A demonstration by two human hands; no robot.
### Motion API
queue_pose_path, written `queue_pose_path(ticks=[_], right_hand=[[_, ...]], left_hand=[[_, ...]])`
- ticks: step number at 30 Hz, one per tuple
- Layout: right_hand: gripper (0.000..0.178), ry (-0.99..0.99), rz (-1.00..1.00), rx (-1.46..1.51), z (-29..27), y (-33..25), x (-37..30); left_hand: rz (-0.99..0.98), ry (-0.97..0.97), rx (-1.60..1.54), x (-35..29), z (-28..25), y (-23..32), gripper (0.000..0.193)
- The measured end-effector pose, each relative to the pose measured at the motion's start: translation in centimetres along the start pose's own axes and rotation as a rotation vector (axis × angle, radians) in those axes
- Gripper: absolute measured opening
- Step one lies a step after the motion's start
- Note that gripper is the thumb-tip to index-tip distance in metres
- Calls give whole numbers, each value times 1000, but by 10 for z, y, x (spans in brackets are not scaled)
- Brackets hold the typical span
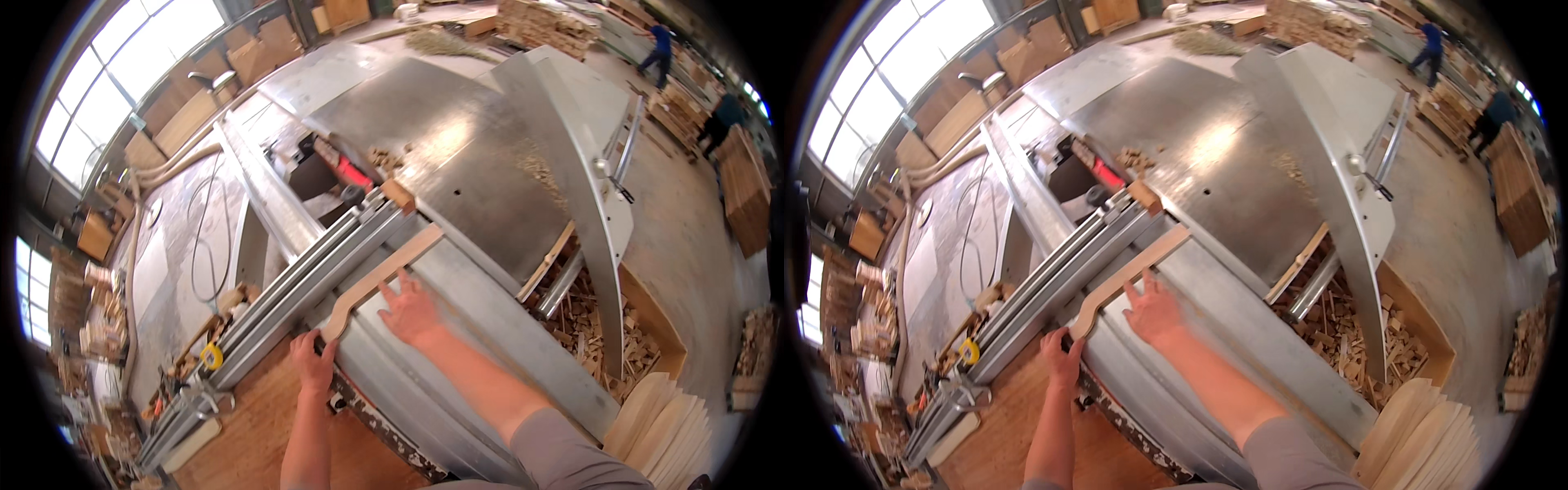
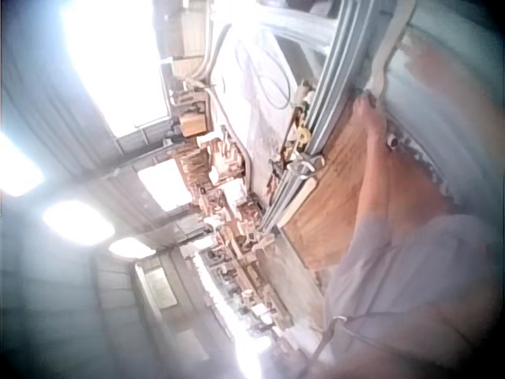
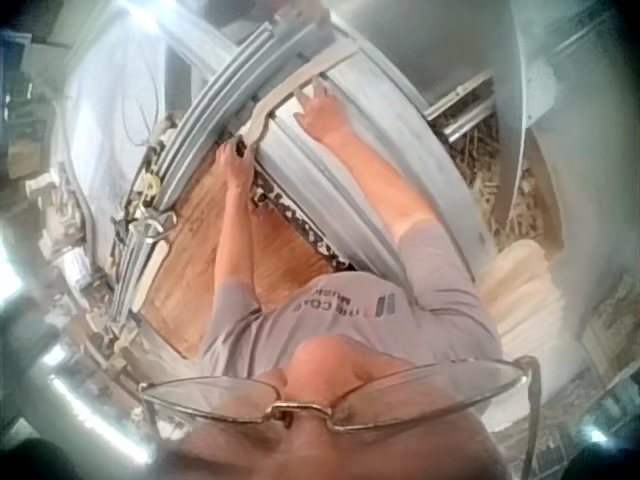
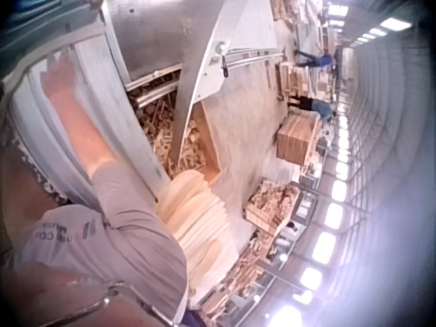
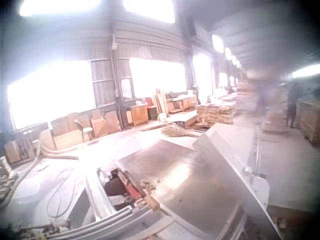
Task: The person uses a sliding table saw to cut wood pieces, holds a finished piece to a template, and then hands the piece to a forklift driver.
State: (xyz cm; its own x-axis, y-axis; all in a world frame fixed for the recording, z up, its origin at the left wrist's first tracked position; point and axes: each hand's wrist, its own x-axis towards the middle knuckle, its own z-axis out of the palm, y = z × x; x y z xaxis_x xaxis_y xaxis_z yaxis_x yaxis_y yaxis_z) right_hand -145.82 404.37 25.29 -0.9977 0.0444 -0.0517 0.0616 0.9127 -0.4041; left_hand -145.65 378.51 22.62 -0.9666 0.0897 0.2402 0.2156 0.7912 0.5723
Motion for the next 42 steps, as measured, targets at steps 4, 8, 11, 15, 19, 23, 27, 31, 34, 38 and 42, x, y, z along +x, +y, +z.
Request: queue_pose_path(ticks=[4, 8, 11, 15, 19, 23, 27, 31, 34, 38, 42], right_hand=[[61, -84, 24, 11, -4, -2, 18], [58, -36, 21, 74, 0, -3, 36], [54, 75, 2, 148, 8, 1, 40], [42, 242, 203, 633, 35, 21, 58], [33, 114, 401, 729, 36, 43, 100], [35, -58, 456, 794, 31, 50, 118], [34, -43, 434, 746, 29, 46, 119], [33, 146, 429, 765, 20, 37, 107], [32, 207, 442, 838, 22, 38, 108], [30, 245, 464, 862, 25, 36, 110], [29, 288, 448, 875, 29, 35, 111]], left_hand=[[2, 9, 5, 10, 5, -8, 37], [8, -29, 32, 20, 6, -13, 39], [3, -40, 87, 22, 3, -11, 44], [153, 54, 253, 32, -4, 25, 63], [312, 73, 316, 76, -4, 73, 78], [335, -86, 413, 114, 17, 81, 90], [259, -118, 385, 123, 35, 79, 94], [208, -89, 425, 122, 42, 88, 90], [197, -71, 428, 122, 47, 93, 88], [200, -32, 468, 122, 51, 89, 89], [196, -51, 453, 123, 52, 89, 90]])
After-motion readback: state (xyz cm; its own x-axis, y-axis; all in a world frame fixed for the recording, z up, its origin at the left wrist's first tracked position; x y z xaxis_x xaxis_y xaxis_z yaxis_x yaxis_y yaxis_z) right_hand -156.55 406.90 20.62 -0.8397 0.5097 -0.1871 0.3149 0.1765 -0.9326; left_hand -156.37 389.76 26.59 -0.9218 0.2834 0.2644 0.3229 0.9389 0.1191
